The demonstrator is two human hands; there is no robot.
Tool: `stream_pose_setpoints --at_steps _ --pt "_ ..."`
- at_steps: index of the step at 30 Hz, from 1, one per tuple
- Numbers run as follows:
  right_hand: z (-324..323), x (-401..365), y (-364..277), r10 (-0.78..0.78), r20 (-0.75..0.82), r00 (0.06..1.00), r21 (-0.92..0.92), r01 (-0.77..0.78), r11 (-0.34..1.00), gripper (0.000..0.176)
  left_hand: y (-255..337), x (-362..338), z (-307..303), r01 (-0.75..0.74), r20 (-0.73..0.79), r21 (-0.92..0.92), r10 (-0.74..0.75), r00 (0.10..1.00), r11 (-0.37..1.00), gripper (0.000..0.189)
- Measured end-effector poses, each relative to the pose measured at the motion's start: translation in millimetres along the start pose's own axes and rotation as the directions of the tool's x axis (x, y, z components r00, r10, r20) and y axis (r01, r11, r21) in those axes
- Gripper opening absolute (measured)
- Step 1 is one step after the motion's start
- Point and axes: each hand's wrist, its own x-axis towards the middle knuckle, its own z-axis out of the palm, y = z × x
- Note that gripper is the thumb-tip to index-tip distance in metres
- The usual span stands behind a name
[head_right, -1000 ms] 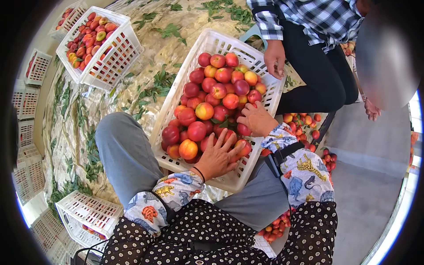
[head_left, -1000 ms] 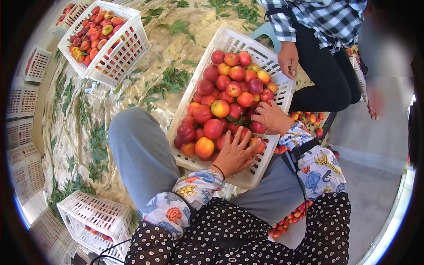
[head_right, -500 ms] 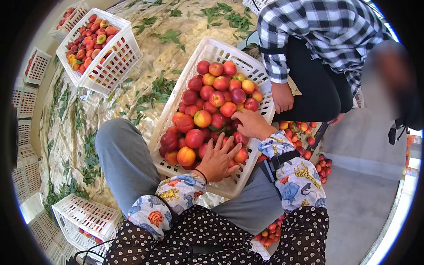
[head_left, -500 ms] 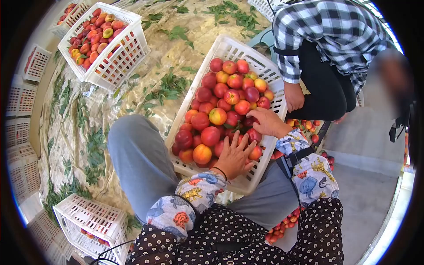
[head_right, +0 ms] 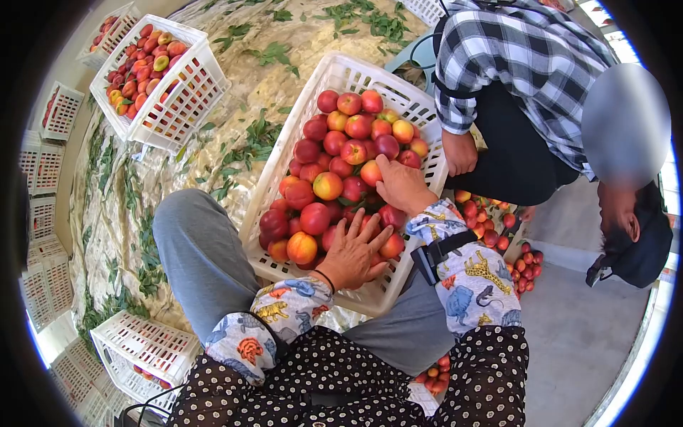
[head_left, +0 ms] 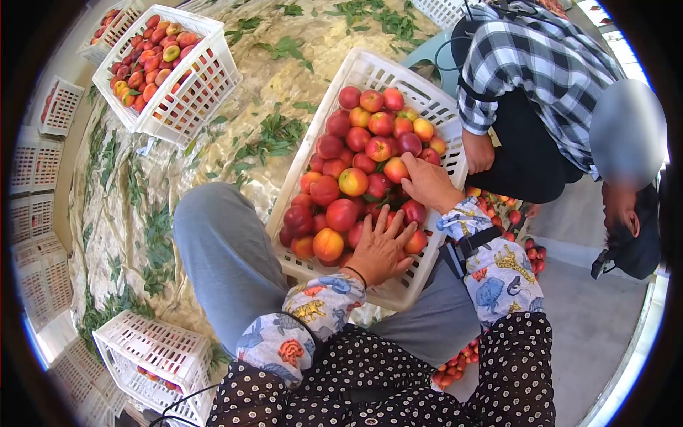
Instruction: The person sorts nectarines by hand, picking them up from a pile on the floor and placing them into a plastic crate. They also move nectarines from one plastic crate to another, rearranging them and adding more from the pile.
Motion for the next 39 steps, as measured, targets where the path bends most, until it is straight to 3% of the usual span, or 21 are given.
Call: stream_pose_setpoints --at_steps 2,4,6,10,12,13,16,20,22,23,24,27,30,31,32,34,35,38,39 --pt "-9.4 -5.8 12.1 -0.033 0.027 0.999 0.025 0.033 0.999 0.038 0.4 1.1 0.8 -0.001 -0.024 -0.017 0.001 1.000 1.000 0.079" --pt "5.3 -6.8 28.7 -0.043 0.064 0.997 -0.084 0.049 0.995 0.040 -0.6 1.6 1.1 -0.008 -0.027 -0.025 0.007 1.000 1.000 0.079" --pt "23.5 -6.7 39.5 -0.020 -0.079 0.997 0.049 0.024 0.998 0.041 -0.5 1.4 0.0 -0.008 -0.026 -0.029 0.007 1.000 1.000 0.079" --pt "-1.2 -10.4 7.4 -0.003 0.030 1.000 0.094 0.001 0.996 0.041 -1.5 -0.7 0.7 -0.015 -0.032 -0.025 0.014 0.999 1.000 0.079" --pt "13.3 -6.4 6.8 -0.060 0.148 0.987 -0.198 0.089 0.976 0.036 -1.1 2.4 -1.1 -0.014 -0.023 -0.024 0.013 1.000 1.000 0.079" --pt "18.2 -2.8 5.5 -0.021 0.153 0.988 -0.246 0.059 0.967 0.033 -0.5 2.5 -2.3 -0.011 -0.015 -0.032 0.011 1.000 0.999 0.079" --pt "14.1 -2.7 8.2 -0.072 0.206 0.976 -0.247 0.123 0.961 0.033 -1.3 0.3 -4.9 -0.014 -0.022 -0.042 0.013 1.000 0.999 0.079" --pt "-0.3 0.1 -4.4 -0.077 0.165 0.983 -0.242 0.116 0.963 0.034 -2.9 0.2 -3.6 -0.016 -0.019 -0.035 0.015 1.000 0.999 0.079" --pt "-7.4 8.8 -23.3 -0.150 -0.070 0.986 0.048 0.154 0.987 0.035 -1.9 0.6 -6.5 -0.012 -0.014 -0.035 0.011 1.000 0.999 0.077" --pt "-2.8 11.4 -28.8 -0.197 -0.110 0.974 0.109 0.208 0.972 0.036 -1.8 0.8 -8.2 -0.014 -0.013 -0.061 0.014 1.000 0.998 0.076" --pt "3.5 13.0 -35.5 -0.201 -0.112 0.973 0.110 0.213 0.971 0.036 -2.6 1.5 -9.2 -0.016 -0.015 -0.084 0.015 1.000 0.996 0.075" --pt "13.0 17.1 -51.2 -0.147 0.120 0.982 0.034 0.144 0.989 0.041 -4.1 2.0 -7.4 -0.029 -0.018 -0.098 0.027 0.999 0.995 0.074" --pt "-0.5 19.9 -57.5 -0.170 0.040 0.985 0.045 0.168 0.985 0.045 -7.4 0.8 -6.3 -0.065 -0.093 -0.135 0.053 0.994 0.989 0.073" --pt "-1.2 21.1 -61.3 -0.187 -0.021 0.982 0.084 0.188 0.978 0.057 -8.4 2.0 -6.6 -0.070 -0.099 -0.142 0.057 0.993 0.987 0.074" --pt "2.5 21.0 -65.3 -0.189 -0.030 0.981 0.088 0.191 0.978 0.057 -9.9 2.0 -5.3 -0.070 -0.098 -0.132 0.057 0.994 0.989 0.074" --pt "8.8 22.4 -77.4 -0.304 -0.059 0.951 0.139 0.310 0.941 0.063 -14.0 1.6 -4.8 -0.116 0.022 -0.040 0.117 0.993 0.992 0.074" --pt "11.3 24.8 -83.2 -0.287 0.011 0.958 0.108 0.284 0.953 0.066 -15.8 -1.0 -0.4 -0.164 -0.085 -0.030 0.161 0.983 0.986 0.075" --pt "25.3 32.7 -83.8 -0.264 -0.046 0.964 0.116 0.267 0.957 0.067 -26.6 -3.7 17.0 -0.160 -0.150 -0.119 0.142 0.978 0.980 0.077" --pt "23.7 34.1 -82.0 -0.245 -0.015 0.970 0.172 0.244 0.954 0.065 -22.1 -8.1 -23.0 -0.098 -0.094 -0.140 0.086 0.992 0.985 0.077"
